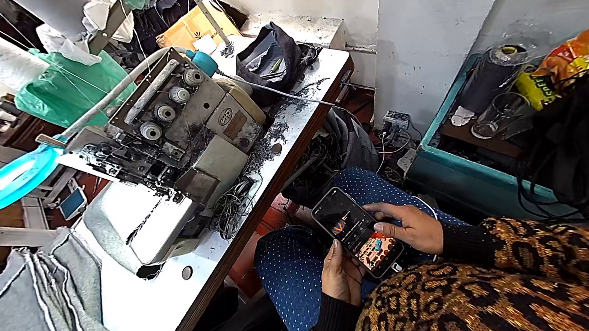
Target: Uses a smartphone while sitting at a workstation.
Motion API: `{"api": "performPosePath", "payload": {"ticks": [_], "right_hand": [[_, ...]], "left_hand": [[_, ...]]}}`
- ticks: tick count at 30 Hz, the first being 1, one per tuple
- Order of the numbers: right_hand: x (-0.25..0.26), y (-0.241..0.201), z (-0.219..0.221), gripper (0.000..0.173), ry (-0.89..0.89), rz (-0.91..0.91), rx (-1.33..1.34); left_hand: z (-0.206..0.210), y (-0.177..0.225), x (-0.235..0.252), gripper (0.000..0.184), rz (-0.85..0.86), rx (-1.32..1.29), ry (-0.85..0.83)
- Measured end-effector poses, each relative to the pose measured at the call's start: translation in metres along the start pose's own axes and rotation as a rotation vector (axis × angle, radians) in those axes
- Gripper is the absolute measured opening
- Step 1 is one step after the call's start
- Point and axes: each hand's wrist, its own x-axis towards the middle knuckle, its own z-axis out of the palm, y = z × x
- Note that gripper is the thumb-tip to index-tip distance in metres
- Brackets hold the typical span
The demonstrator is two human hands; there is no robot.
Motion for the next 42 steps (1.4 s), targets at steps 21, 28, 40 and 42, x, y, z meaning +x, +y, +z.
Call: {"api": "performPosePath", "payload": {"ticks": [21,28,40,42], "right_hand": [[-0.0002,-0.0021,-0.0006,0.048,-0.006,0.013,-0.009],[-0.0004,-0.0019,-0.0008,0.048,-0.004,0.008,-0.005],[-0.0006,-0.0009,-0.0004,0.048,-0.004,0.015,-0.003],[-0.0006,-0.0012,-0.0007,0.048,-0.006,0.012,0.0]], "left_hand": [[-0.0002,-0.0002,0.0007,0.044,0.001,0.004,0.0],[-0.0014,-0.0008,0.001,0.043,0.002,0.002,-0.007],[-0.0026,-0.0018,0.0016,0.044,0.004,-0.001,-0.011],[-0.0027,-0.0017,0.0018,0.043,0.005,-0.002,-0.012]]}}
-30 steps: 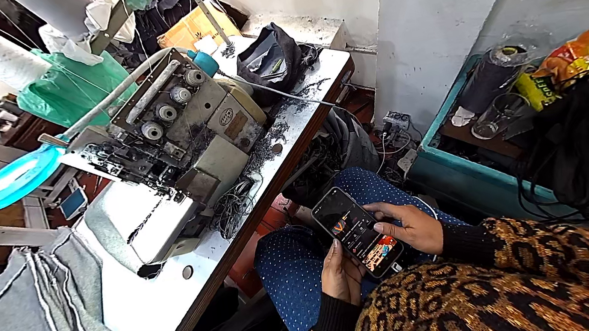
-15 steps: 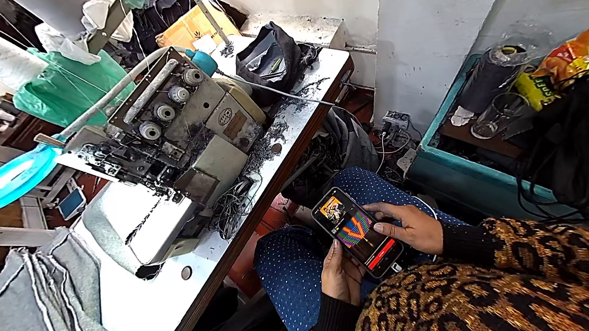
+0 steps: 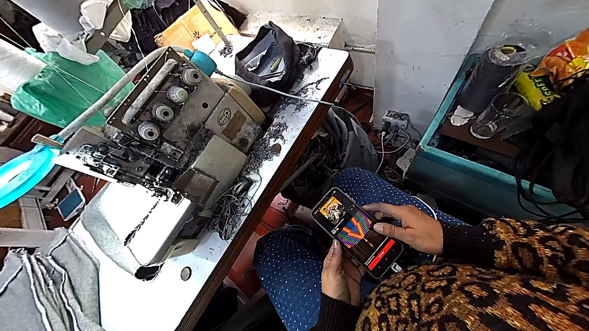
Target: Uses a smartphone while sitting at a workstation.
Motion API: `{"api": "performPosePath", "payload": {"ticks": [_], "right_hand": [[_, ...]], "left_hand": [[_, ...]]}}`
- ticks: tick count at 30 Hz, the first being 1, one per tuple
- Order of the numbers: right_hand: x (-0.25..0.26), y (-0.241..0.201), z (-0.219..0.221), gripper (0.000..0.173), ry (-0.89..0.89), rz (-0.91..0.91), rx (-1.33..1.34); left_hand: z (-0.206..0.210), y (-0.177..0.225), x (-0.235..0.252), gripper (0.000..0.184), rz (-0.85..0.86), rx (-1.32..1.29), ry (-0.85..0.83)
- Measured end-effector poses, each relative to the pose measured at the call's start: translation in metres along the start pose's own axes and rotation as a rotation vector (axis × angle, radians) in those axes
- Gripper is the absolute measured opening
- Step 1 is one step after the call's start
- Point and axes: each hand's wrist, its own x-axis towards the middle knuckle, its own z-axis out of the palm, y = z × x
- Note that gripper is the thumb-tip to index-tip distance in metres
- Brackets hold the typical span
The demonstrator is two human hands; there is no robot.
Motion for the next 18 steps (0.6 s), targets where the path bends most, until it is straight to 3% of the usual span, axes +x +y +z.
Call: {"api": "performPosePath", "payload": {"ticks": [18], "right_hand": [[0.0005,0.0016,0.0004,0.047,0.0,0.001,-0.004]], "left_hand": [[0.0008,0.0,-0.0005,0.043,0.004,-0.004,0.008]]}}
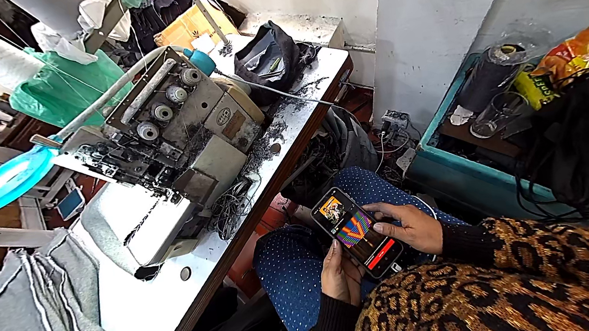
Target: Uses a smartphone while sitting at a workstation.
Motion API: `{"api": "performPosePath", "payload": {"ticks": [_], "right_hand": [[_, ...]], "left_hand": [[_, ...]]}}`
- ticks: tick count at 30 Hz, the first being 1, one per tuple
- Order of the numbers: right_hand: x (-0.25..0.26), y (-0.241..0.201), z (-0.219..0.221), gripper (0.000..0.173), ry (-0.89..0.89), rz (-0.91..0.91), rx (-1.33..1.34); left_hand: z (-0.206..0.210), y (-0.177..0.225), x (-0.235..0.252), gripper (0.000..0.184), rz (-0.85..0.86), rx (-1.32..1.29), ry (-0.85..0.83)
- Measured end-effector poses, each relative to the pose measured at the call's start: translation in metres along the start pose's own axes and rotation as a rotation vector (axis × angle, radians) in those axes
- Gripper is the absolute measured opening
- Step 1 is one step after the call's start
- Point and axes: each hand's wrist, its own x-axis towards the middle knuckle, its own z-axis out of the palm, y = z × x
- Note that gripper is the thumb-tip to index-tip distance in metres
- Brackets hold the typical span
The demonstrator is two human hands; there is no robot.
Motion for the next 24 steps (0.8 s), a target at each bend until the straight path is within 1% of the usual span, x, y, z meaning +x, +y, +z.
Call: {"api": "performPosePath", "payload": {"ticks": [24], "right_hand": [[0.0003,-0.0021,-0.0001,0.047,-0.003,0.007,0.009]], "left_hand": [[-0.0004,0.0011,0.0008,0.043,-0.005,0.005,-0.006]]}}
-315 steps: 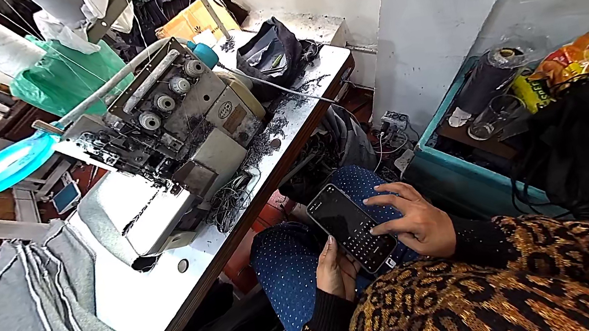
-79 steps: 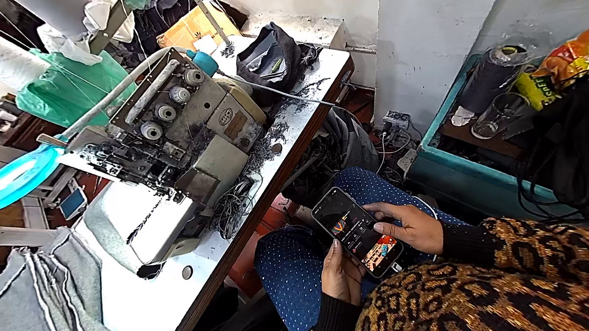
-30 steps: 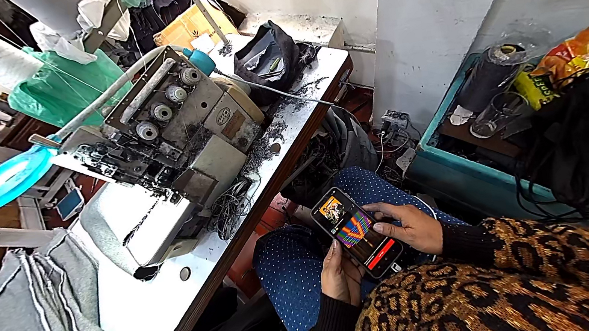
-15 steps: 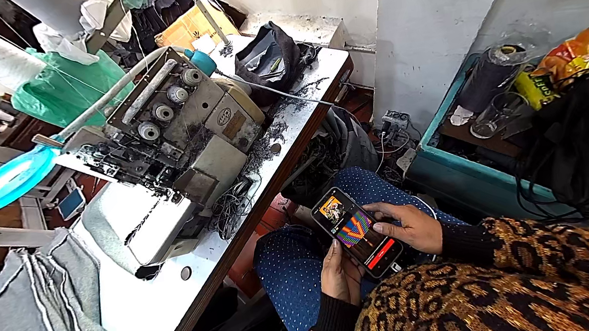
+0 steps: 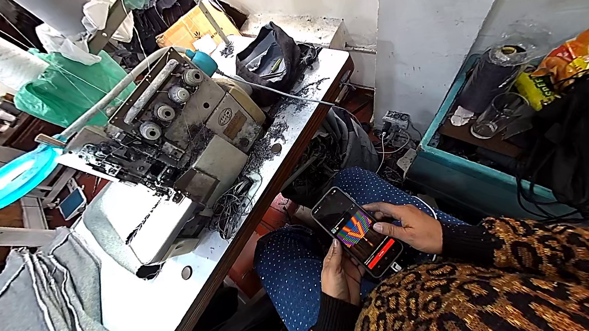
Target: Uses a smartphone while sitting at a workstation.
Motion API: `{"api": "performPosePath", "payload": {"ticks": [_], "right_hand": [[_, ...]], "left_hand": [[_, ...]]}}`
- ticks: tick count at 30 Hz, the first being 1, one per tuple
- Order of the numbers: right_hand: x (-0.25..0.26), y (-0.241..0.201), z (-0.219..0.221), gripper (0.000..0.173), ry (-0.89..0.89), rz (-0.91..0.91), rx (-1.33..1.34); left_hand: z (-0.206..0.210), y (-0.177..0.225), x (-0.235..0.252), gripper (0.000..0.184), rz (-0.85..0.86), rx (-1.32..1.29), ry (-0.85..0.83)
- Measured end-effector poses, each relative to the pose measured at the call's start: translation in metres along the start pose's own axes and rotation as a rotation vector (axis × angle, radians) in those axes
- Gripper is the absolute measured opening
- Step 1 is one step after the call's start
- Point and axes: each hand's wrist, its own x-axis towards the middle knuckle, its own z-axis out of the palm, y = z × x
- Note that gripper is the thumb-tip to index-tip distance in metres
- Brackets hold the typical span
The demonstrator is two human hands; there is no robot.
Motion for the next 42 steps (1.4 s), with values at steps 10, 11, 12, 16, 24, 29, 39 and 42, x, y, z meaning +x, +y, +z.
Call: {"api": "performPosePath", "payload": {"ticks": [10,11,12,16,24,29,39,42], "right_hand": [[-0.0004,-0.0006,-0.001,0.048,-0.012,0.002,-0.003],[-0.0004,-0.0007,-0.0009,0.048,-0.011,0.003,-0.003],[-0.0003,-0.0007,-0.0008,0.048,-0.009,0.003,-0.002],[-0.0002,-0.0002,-0.0007,0.048,-0.008,0.004,-0.003],[-0.0004,0.0005,-0.0005,0.048,-0.002,0.0,-0.016],[-0.0006,0.0002,-0.0006,0.048,-0.004,0.002,-0.013],[-0.0008,0.0006,0.0,0.047,0.004,0.004,-0.017],[-0.0011,0.0004,0.0,0.047,0.004,0.012,-0.011]], "left_hand": [[0.0,-0.0009,-0.0001,0.042,0.0,-0.013,0.001],[-0.0001,-0.0009,-0.0002,0.042,0.001,-0.012,0.0],[-0.0002,-0.0009,-0.0001,0.042,0.001,-0.011,0.0],[-0.0007,-0.0013,0.0004,0.043,0.002,-0.014,0.0],[0.0,-0.001,-0.0001,0.042,0.001,-0.006,0.005],[-0.0006,-0.0013,0.0,0.042,0.004,-0.007,-0.001],[-0.0005,-0.0015,0.0003,0.042,-0.003,-0.01,0.007],[-0.0004,-0.0017,0.0001,0.043,-0.001,-0.014,0.003]]}}
